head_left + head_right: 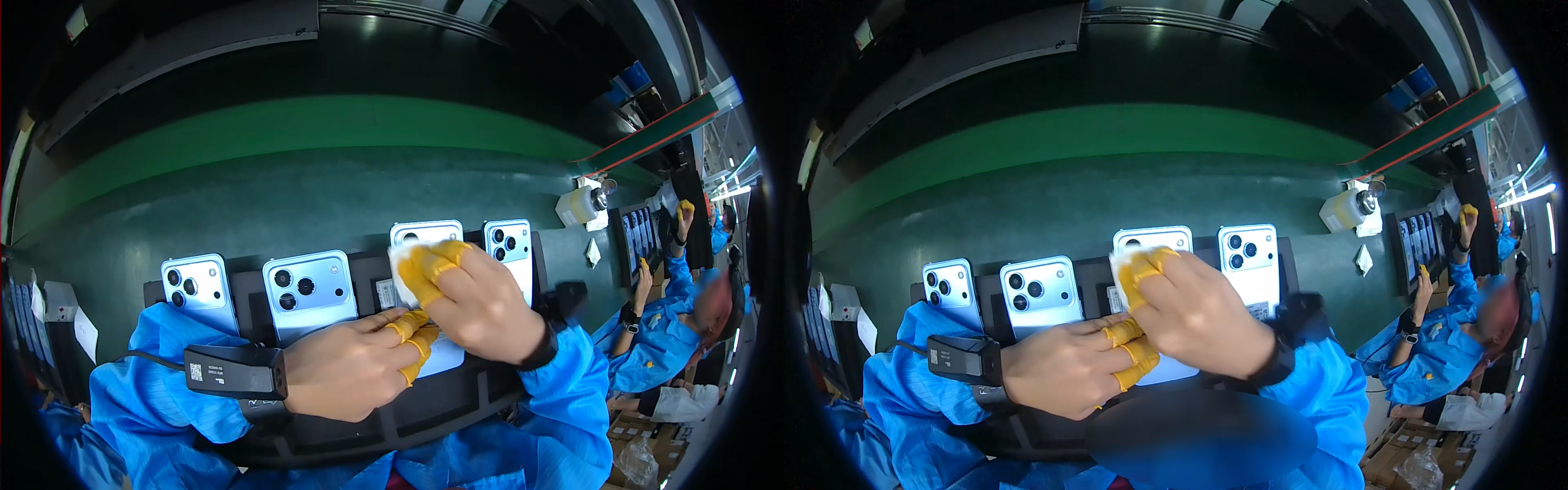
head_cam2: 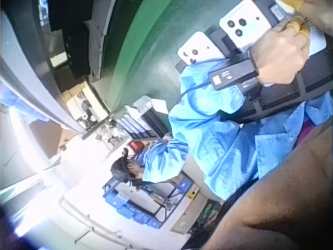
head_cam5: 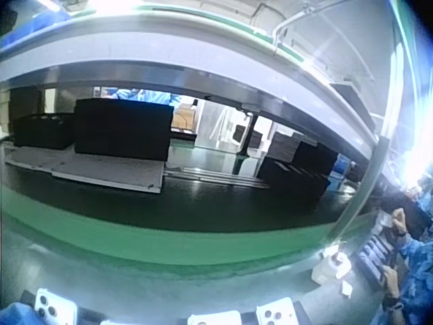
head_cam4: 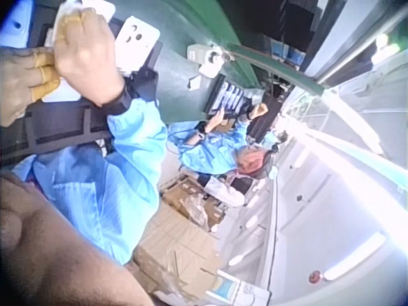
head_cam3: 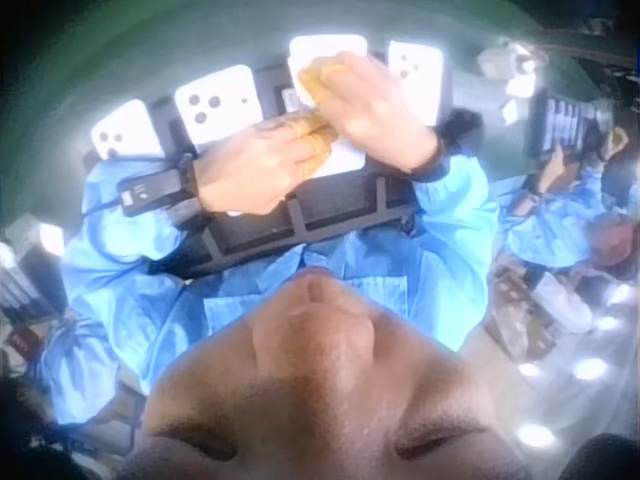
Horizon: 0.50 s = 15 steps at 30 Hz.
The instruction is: Cleaning and inspecting multiple smartphones on a manufacturing assembly line.
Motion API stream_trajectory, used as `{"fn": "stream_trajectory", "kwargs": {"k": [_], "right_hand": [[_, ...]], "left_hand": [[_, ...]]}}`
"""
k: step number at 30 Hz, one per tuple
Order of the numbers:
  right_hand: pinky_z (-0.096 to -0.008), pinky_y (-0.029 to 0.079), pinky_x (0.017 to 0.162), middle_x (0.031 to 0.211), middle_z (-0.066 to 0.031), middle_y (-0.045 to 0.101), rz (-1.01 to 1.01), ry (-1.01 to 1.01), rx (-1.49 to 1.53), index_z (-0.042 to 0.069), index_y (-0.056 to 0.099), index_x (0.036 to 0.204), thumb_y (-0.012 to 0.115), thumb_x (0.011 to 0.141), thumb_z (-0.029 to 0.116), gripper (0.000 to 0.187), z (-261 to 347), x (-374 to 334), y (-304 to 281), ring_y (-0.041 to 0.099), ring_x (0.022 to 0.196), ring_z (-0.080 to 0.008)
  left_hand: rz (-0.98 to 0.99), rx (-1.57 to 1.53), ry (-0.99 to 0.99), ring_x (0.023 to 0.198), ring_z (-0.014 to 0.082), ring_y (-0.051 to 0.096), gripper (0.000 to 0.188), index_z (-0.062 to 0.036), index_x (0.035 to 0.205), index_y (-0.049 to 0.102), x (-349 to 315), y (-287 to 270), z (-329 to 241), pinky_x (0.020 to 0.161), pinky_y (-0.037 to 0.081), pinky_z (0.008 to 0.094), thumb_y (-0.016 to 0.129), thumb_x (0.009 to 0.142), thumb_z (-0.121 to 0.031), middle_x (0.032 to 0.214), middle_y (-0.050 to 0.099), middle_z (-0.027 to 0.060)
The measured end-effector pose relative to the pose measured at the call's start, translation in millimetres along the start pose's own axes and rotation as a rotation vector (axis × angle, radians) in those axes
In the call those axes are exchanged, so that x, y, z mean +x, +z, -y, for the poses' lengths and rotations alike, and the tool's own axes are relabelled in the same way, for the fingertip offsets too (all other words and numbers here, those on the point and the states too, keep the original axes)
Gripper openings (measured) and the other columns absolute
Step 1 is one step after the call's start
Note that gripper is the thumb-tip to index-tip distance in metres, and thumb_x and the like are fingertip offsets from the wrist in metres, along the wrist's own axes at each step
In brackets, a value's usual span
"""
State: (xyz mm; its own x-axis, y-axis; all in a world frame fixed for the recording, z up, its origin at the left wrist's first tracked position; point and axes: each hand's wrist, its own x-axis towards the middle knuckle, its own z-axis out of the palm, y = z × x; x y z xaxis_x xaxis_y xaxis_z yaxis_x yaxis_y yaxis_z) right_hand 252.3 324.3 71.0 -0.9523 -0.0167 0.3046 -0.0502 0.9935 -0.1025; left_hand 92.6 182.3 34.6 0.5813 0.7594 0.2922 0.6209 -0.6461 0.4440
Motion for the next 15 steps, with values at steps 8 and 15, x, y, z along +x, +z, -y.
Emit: {"fn": "stream_trajectory", "kwargs": {"k": [8, 15], "right_hand": [[-0.0389, 0.056, 0.074, 0.092, -0.014, 0.061, -0.027, -0.056, -0.013, -0.004, 0.07, 0.092, 0.064, 0.052, 0.007, 0.041, -9, -1, 0, 0.063, 0.086, -0.0309], [-0.0382, 0.056, 0.074, 0.098, -0.0148, 0.066, -0.019, 0.056, 0.065, -0.004, 0.071, 0.092, 0.064, 0.051, 0.006, 0.043, -15, -25, -13, 0.065, 0.087, -0.0318]], "left_hand": [[-0.021, -0.031, -0.022, 0.094, 0.0195, 0.058, 0.019, -0.0024, 0.081, 0.07, 8, 11, -3, 0.109, 0.04, 0.0374, 0.065, 0.068, -0.015, 0.091, 0.06, 0.0044], [0.021, 0.036, -0.033, 0.106, 0.0241, 0.061, 0.032, -0.0001, 0.099, 0.072, 18, 11, -7, 0.108, 0.041, 0.0368, 0.061, 0.075, -0.019, 0.106, 0.064, 0.008]]}}
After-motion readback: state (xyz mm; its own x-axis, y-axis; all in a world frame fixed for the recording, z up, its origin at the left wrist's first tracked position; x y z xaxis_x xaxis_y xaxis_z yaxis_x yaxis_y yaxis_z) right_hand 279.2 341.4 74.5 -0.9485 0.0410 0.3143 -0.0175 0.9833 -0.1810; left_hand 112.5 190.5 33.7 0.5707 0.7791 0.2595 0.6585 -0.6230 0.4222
